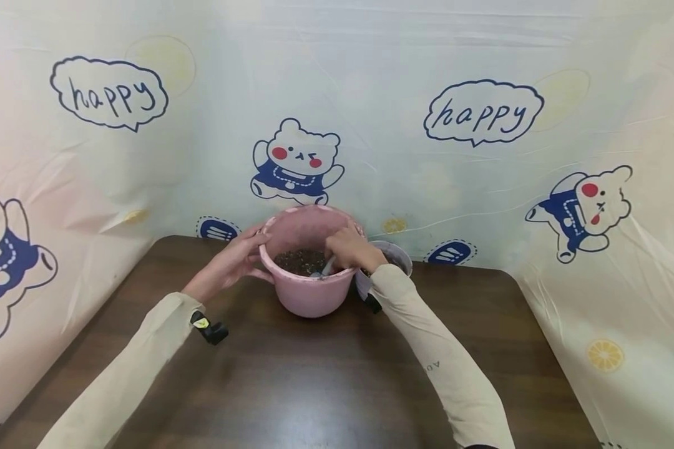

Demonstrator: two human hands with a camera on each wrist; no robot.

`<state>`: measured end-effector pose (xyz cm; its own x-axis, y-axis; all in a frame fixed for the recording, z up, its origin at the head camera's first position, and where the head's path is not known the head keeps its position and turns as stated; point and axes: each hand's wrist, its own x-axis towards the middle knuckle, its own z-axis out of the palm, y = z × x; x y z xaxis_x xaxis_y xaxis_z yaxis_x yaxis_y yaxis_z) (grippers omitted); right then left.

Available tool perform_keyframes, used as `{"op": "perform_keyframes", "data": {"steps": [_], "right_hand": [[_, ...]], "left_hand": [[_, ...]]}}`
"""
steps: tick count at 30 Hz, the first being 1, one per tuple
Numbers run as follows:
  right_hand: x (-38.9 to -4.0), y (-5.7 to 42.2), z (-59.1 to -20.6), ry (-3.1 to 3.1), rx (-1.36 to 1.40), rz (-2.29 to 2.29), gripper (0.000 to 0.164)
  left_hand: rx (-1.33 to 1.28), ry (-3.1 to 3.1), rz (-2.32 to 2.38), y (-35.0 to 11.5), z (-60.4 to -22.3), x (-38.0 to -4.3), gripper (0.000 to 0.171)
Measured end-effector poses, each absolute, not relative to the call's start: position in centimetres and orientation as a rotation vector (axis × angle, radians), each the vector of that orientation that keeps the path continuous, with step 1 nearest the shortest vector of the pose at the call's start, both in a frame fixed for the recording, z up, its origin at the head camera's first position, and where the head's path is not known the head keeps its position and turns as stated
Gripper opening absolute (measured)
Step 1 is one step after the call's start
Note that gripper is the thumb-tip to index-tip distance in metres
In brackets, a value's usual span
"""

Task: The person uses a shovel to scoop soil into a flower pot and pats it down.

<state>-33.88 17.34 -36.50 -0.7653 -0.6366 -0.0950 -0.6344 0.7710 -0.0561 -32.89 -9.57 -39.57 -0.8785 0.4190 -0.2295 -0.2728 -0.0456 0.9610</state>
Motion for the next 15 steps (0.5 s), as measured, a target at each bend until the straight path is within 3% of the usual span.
{"op": "perform_keyframes", "data": {"steps": [15], "right_hand": [[-35.2,18.3,-36.8,2.834,-1.072,-0.363,0.009]], "left_hand": [[0.132,1.79,1.951,-9.7,-39.5,-33.0,0.069]]}}
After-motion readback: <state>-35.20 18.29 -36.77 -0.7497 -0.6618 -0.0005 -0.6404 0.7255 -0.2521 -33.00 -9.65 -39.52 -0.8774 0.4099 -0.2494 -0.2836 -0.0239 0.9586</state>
